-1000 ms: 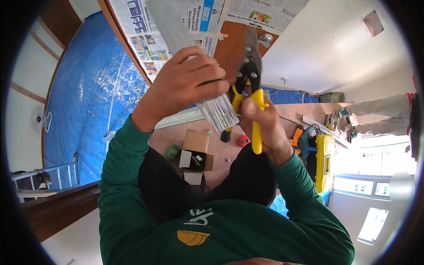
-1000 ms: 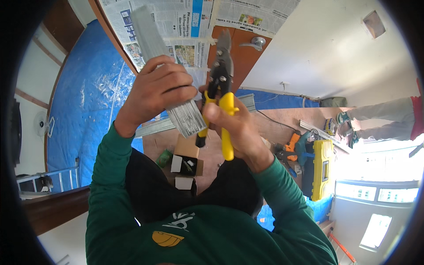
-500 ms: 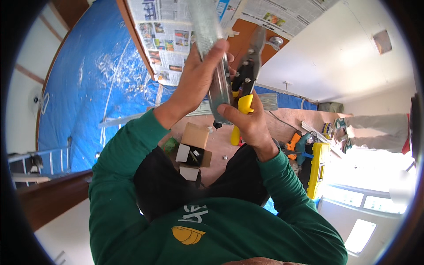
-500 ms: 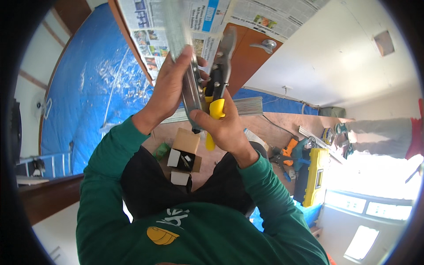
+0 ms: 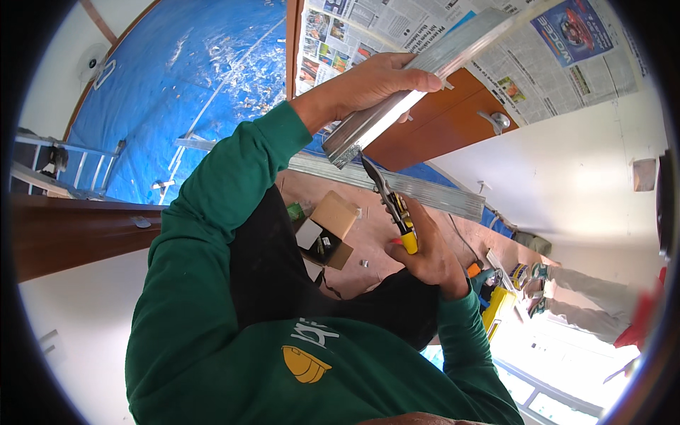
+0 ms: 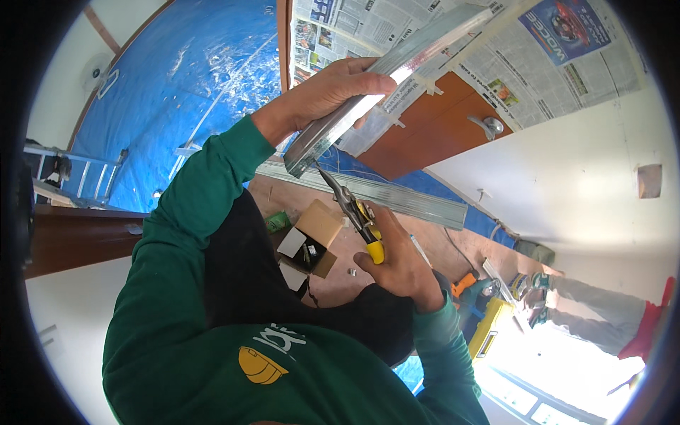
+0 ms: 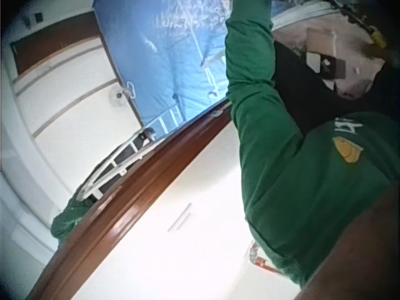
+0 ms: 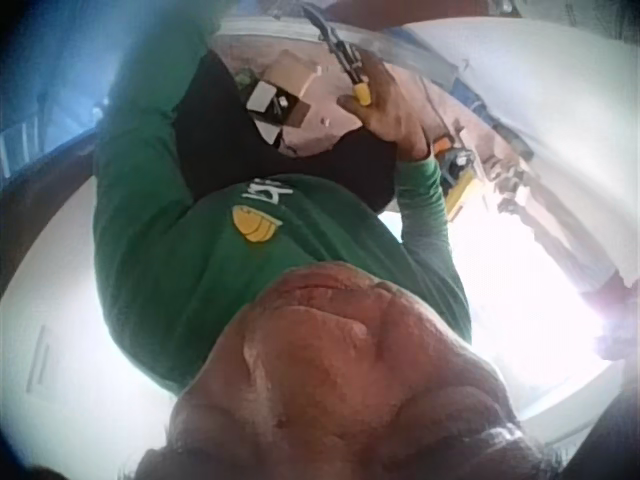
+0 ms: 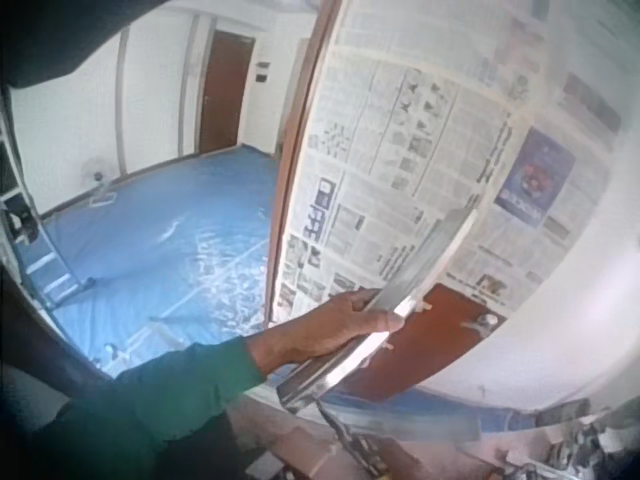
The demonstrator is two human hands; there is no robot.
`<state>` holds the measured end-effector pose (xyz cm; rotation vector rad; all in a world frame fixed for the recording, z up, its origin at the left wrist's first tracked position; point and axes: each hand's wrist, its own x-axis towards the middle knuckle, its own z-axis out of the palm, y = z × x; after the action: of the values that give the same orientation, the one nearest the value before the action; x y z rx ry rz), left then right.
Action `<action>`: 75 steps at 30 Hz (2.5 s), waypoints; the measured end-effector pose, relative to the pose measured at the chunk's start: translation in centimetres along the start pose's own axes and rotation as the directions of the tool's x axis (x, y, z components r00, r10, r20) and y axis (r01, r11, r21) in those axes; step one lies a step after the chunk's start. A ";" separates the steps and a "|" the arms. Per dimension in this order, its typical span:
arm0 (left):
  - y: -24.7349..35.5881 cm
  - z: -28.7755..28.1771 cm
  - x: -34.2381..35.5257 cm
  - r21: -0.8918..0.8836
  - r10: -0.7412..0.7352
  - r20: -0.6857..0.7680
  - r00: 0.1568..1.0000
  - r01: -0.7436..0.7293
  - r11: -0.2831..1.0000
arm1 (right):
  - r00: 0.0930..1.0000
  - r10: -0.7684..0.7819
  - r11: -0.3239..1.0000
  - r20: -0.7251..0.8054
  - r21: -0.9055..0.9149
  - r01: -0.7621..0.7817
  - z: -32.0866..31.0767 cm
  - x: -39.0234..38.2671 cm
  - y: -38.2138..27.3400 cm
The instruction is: The person measures a metal channel with a tape measure and marks it with a pencil. They then use tin snips to cut the channel to the marked length. The person repeats this process with another metal channel, cutting it into smaller pieces.
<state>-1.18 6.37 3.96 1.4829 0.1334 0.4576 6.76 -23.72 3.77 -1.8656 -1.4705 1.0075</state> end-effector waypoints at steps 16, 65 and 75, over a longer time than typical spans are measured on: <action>-0.6 1.1 -0.2 -0.059 -0.121 0.166 0.979 0.133 0.989 | 1.000 0.006 1.000 0.004 -0.023 -0.006 0.1 1.1 -0.1; -1.2 2.2 -0.2 0.245 -0.176 0.131 0.976 0.140 0.959 | 0.998 -0.064 0.991 0.030 -0.117 0.067 0.6 0.5 1.4; -1.2 0.7 -1.0 0.388 -0.068 0.116 0.991 0.018 0.922 | 0.998 0.051 0.997 0.048 -0.059 -0.048 2.3 0.2 1.2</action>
<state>-1.56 5.31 2.63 1.8893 0.1615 0.3087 5.62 -23.87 1.46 -1.9399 -1.5032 1.0511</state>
